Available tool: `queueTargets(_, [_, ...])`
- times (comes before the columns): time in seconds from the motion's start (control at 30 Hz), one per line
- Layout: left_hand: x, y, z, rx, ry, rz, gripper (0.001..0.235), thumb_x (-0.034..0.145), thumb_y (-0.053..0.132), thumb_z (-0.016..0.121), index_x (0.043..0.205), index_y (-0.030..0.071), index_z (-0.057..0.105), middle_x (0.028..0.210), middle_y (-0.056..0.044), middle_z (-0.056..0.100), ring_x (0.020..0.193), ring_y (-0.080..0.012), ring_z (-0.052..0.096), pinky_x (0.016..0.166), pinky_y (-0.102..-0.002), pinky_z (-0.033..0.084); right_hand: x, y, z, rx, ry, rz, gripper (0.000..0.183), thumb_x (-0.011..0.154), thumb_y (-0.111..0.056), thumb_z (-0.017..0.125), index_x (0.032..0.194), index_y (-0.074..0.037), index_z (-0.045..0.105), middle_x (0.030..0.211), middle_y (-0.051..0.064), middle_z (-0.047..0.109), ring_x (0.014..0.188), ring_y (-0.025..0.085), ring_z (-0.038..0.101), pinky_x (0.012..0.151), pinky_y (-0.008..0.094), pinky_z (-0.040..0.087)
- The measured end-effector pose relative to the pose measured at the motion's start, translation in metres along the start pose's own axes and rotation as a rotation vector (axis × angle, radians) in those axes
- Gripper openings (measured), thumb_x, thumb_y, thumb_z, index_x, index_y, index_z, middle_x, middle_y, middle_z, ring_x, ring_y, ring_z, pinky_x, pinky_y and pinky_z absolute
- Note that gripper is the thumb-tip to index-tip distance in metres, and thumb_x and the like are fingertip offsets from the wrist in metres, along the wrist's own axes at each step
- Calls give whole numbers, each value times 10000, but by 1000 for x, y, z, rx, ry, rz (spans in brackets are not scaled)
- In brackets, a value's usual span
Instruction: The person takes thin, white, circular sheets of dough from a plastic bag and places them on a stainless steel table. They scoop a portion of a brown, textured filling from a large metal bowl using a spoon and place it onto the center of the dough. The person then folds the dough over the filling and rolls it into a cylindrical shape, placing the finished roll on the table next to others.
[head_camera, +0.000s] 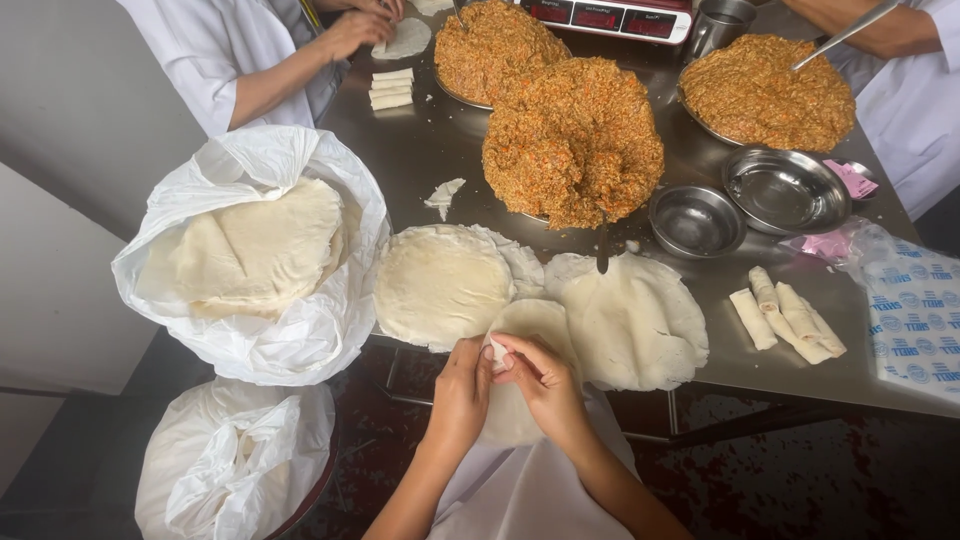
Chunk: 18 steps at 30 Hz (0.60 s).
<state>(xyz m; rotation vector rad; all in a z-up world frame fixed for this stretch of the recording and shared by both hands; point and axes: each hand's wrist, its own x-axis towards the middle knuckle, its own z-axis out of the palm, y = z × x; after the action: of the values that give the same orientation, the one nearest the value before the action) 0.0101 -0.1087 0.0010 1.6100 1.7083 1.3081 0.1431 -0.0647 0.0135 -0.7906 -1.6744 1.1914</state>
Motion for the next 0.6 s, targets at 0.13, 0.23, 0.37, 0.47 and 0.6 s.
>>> queueTargets(0.13, [3, -16, 2, 192, 46, 69, 175, 1028, 185, 429, 909, 68, 481, 796, -59, 487, 599, -232, 471, 506, -385, 407, -4, -8, 0, -50, -3, 31, 277, 960, -99, 511, 1191, -82, 663, 1000, 48, 636, 738, 188, 788, 763, 233, 611])
queueTargets(0.23, [7, -12, -6, 101, 61, -52, 235, 1022, 240, 423, 888, 69, 513, 828, -93, 554, 655, -278, 571, 607, -404, 438, -4, -10, -2, -102, 39, -63, 260, 966, -84, 516, 1176, -79, 669, 950, 46, 638, 697, 145, 767, 751, 204, 556])
queueTargets(0.37, [-3, -3, -7, 9, 36, -3, 199, 996, 175, 441, 1017, 78, 614, 788, -57, 572, 656, -170, 597, 623, -315, 484, -5, -1, -3, -56, 39, 103, 193, 910, -146, 615, 1092, -95, 653, 889, 11, 662, 650, 103, 686, 655, 228, 569])
queueTargets(0.47, [-5, 12, -8, -88, 11, 40, 244, 993, 194, 438, 1078, 82, 637, 790, -49, 588, 682, -160, 600, 632, -294, 518, -2, 1, -8, -54, 22, 136, 131, 904, -189, 628, 991, -91, 632, 803, 11, 659, 622, 84, 600, 541, 245, 582])
queueTargets(0.6, [3, 33, -15, -297, 19, -144, 390, 945, 414, 469, 1100, 108, 655, 799, -56, 737, 722, -171, 778, 724, -252, 607, 8, -32, -14, -137, 0, 45, 108, 947, -147, 546, 947, -99, 643, 817, -15, 627, 644, 80, 576, 580, 238, 609])
